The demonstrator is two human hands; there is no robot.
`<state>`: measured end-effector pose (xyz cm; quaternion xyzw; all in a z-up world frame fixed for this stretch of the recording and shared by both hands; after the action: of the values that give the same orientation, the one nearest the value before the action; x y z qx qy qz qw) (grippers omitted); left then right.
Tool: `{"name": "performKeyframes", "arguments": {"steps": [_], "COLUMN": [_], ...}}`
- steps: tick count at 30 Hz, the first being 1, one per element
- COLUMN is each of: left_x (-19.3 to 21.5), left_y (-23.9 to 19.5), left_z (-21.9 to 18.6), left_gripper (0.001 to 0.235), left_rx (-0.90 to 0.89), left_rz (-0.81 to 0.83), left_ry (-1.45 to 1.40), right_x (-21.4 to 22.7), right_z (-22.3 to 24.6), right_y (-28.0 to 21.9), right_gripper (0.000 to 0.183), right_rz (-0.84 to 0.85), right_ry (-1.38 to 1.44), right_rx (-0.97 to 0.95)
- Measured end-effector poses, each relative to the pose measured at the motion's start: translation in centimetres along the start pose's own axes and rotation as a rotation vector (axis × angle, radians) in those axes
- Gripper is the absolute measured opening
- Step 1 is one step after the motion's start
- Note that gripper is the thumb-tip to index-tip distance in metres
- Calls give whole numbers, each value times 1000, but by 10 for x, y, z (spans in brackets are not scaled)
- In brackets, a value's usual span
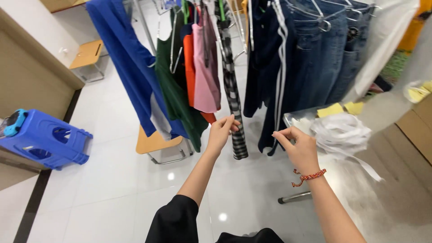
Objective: The person takes a pink long-sleeved top from a clothing rack, lays it on a metal table, and folds it neatly. They then take an orange long-sleeved top from the rack and fold it in the same manner, placing it on the table.
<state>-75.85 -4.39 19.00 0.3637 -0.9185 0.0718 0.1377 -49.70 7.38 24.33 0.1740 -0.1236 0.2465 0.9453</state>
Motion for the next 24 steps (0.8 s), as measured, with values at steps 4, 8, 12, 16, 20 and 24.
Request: {"name": "performKeyframes", "arguments": {"steps": [4,8,12,16,20,24], "left_x": [59,102,124,131,135,135], "left_y": [34,71,83,113,206,271], "left_z": [-28,-40,-94,-139,-136,-135], "left_gripper": [24,24,40,49,48,61], "left_rx": [-68,-96,-157,-308,-417,-361], "left_rz": [-109,-216,-291,-361,-385,-335], "left_ry": [15,142,175,279,405,333], "right_x": [-50,-96,-133,-164,-201,-242], "right_z": [45,83,124,153,163,168], "right_y": [65,136,203,276,340,380], "right_gripper": [13,17,18,29,28,26], "right_rz": [82,161,217,227,276,382], "right_ry": [-5,50,99,156,125,34], "right_rx": [129,244,409,591,680,722]}}
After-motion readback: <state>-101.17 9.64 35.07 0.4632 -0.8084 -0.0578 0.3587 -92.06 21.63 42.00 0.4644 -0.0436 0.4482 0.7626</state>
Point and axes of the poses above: each hand's wrist, its own y-axis towards the middle knuckle, its own x-axis out of the back of the hand, z = x × y, the point moved 9 cm from there along y, towards the middle knuckle, and after that the axes turned 11 degrees about y, right-handed, at the moved point
